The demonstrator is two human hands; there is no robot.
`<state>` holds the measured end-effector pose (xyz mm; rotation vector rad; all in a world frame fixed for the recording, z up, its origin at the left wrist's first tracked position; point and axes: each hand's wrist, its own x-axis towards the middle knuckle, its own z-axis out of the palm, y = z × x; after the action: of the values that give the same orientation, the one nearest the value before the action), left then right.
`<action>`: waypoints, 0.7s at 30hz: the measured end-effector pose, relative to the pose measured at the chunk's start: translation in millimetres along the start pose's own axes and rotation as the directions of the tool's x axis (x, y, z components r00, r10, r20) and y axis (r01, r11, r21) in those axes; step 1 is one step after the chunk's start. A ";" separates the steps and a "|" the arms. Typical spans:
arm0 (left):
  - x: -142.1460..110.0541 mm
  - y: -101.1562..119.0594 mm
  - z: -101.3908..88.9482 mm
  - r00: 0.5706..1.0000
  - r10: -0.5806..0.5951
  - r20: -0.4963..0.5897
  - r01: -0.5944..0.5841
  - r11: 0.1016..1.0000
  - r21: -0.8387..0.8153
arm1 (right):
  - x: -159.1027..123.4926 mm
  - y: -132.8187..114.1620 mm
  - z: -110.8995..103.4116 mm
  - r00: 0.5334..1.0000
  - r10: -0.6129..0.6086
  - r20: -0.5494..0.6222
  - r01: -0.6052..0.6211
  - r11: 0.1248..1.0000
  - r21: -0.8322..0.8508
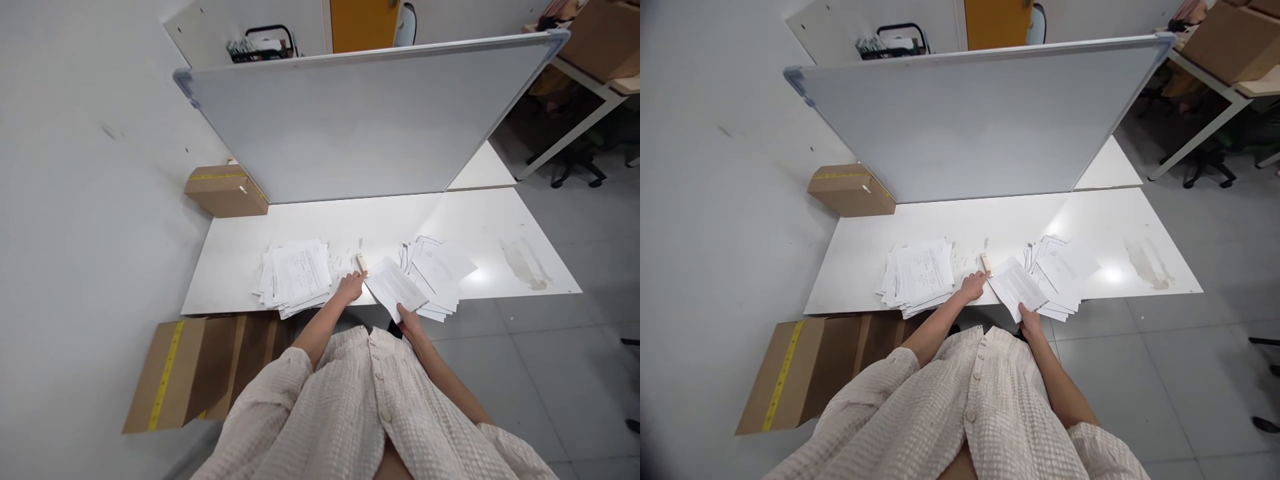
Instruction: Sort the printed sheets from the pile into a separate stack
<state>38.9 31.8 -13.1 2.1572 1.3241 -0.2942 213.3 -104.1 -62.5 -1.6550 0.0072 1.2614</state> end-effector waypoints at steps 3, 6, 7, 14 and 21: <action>-4.4 -2.2 -2.4 1.000 0.009 -0.005 -0.009 0.999 -0.035 | -1.8 -5.7 -4.6 0.997 -0.067 -0.033 0.066 0.997 -0.029; -15.7 -5.3 -1.9 0.995 0.030 -0.095 -0.037 0.997 -0.070 | -0.7 -20.5 -12.2 0.987 -0.103 -0.119 0.107 0.994 0.024; -20.9 -6.6 -0.9 0.989 0.042 -0.144 -0.053 0.996 -0.077 | 0.6 -27.6 -14.5 0.982 -0.111 -0.152 0.122 0.991 0.061; -67.3 -34.3 6.3 0.875 0.052 -0.481 -0.131 0.983 -0.132 | 18.8 -76.5 -18.7 0.959 -0.102 -0.263 0.189 0.925 0.329; -114.3 -92.2 8.2 0.711 -0.318 -0.628 0.308 0.943 -0.128 | -0.6 -53.5 -7.6 0.985 0.170 0.036 -0.174 0.964 0.201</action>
<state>-95.4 -26.7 0.4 2.0845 2.0747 0.3800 246.9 -83.6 -25.5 -1.4899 0.2663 1.3579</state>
